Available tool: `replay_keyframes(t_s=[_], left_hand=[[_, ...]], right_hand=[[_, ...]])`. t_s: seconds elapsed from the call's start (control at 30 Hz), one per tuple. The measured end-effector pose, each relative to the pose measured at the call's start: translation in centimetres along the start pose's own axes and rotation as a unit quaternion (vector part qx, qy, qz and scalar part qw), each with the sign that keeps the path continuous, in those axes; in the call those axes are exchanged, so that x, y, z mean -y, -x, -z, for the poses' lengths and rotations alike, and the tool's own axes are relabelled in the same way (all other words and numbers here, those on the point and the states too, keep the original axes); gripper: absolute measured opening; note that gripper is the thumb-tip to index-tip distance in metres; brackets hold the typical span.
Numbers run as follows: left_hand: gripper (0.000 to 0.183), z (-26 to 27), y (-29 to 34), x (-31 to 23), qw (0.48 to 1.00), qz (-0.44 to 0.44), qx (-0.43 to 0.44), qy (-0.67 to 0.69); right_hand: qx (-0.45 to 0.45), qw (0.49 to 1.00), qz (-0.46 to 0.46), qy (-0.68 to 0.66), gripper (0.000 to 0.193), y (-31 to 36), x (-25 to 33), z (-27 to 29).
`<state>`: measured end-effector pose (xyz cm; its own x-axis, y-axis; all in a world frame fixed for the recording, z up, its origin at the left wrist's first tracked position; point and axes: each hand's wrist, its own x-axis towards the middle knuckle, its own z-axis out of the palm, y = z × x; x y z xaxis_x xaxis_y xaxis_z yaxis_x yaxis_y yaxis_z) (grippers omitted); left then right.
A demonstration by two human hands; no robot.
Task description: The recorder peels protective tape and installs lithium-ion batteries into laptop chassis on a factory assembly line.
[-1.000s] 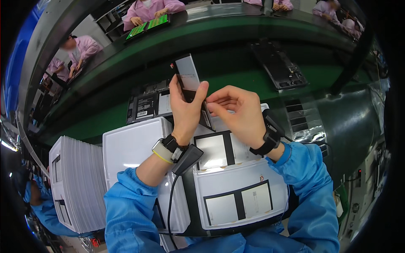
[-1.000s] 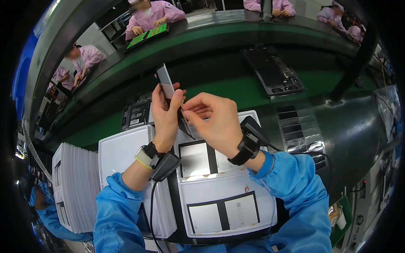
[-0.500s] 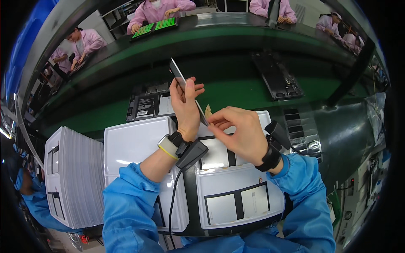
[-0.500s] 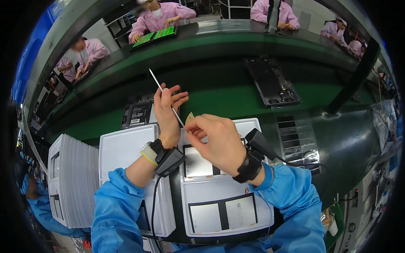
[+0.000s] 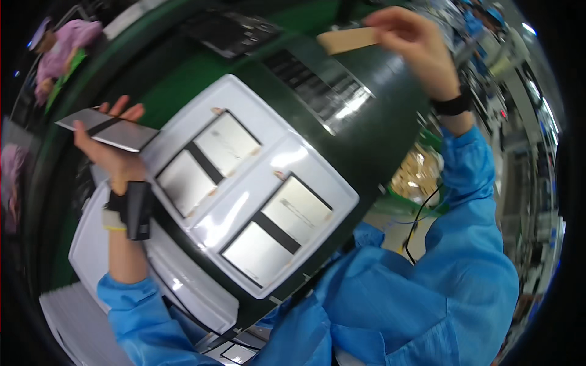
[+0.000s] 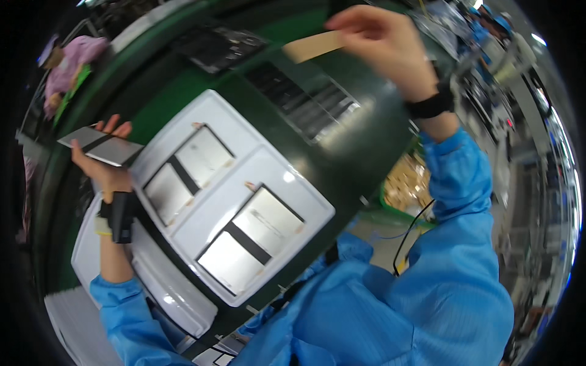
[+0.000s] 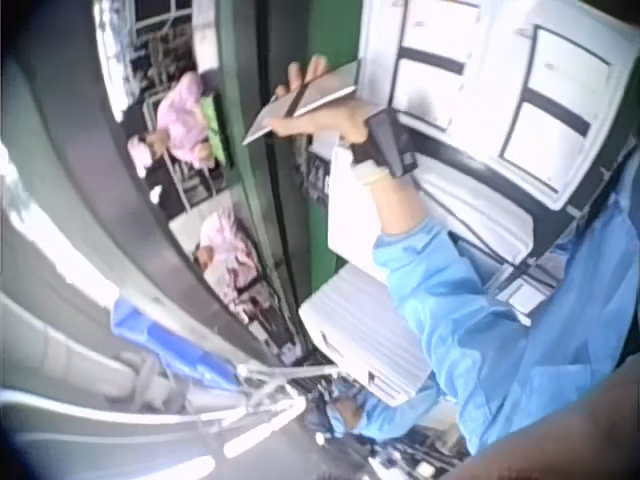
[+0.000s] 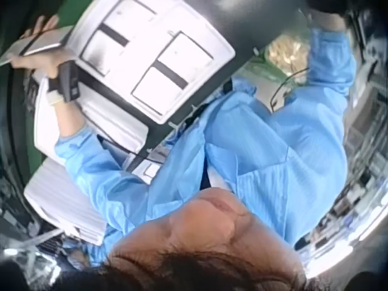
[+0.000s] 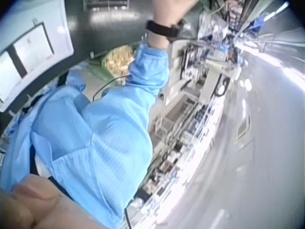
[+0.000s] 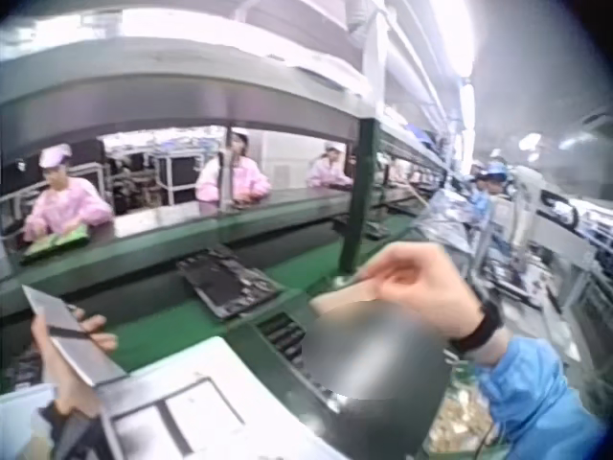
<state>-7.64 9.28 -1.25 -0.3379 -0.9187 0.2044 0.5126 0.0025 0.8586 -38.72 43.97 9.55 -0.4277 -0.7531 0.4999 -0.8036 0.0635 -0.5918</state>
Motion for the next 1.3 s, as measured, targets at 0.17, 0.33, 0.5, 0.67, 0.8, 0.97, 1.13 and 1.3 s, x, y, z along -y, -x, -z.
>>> replay_keyframes(t_s=[0.17, 0.33, 0.5, 0.67, 0.8, 0.97, 1.13, 1.3], left_hand=[[0.071, -0.3, -0.4, 0.5, 0.998, 0.017, 0.057, -0.032], [0.073, -0.6, 0.0, 0.6, 0.994, -0.005, 0.080, -0.068], [0.074, -0.8, 1.1, 0.1, 0.981, -0.068, 0.131, -0.128], [0.089, -4.3, 4.7, -0.5, 0.820, -0.290, 0.240, -0.431], [0.102, -10.1, 8.4, -4.0, 0.649, -0.352, 0.342, -0.581], [0.101, -11.4, 9.2, -3.0, 0.563, -0.375, 0.363, -0.641], [0.085, -13.4, 6.7, -2.0, 0.555, -0.370, 0.430, -0.608], [0.044, -16.8, -4.0, -0.4, 0.686, -0.104, 0.317, -0.646]], right_hand=[[-0.017, 0.940, -0.228, 0.254, 0.014, 13.6, -6.5, 14.8], [0.009, 0.867, -0.391, 0.308, 0.014, 29.5, -16.2, 13.6], [-0.033, 0.875, -0.351, 0.331, 0.019, 30.8, -19.1, 10.2], [-0.068, 0.974, -0.216, -0.003, 0.017, 14.0, -5.5, 3.9], [0.044, 0.949, -0.079, -0.301, 0.026, 4.6, 2.7, -4.4], [0.052, 0.949, 0.044, -0.308, 0.023, 0.1, 3.9, -11.1], [-0.001, 0.970, 0.017, -0.241, 0.011, 0.7, 0.4, -12.2], [-0.034, 0.963, -0.044, -0.265, 0.011, 0.8, -1.4, -12.1]])
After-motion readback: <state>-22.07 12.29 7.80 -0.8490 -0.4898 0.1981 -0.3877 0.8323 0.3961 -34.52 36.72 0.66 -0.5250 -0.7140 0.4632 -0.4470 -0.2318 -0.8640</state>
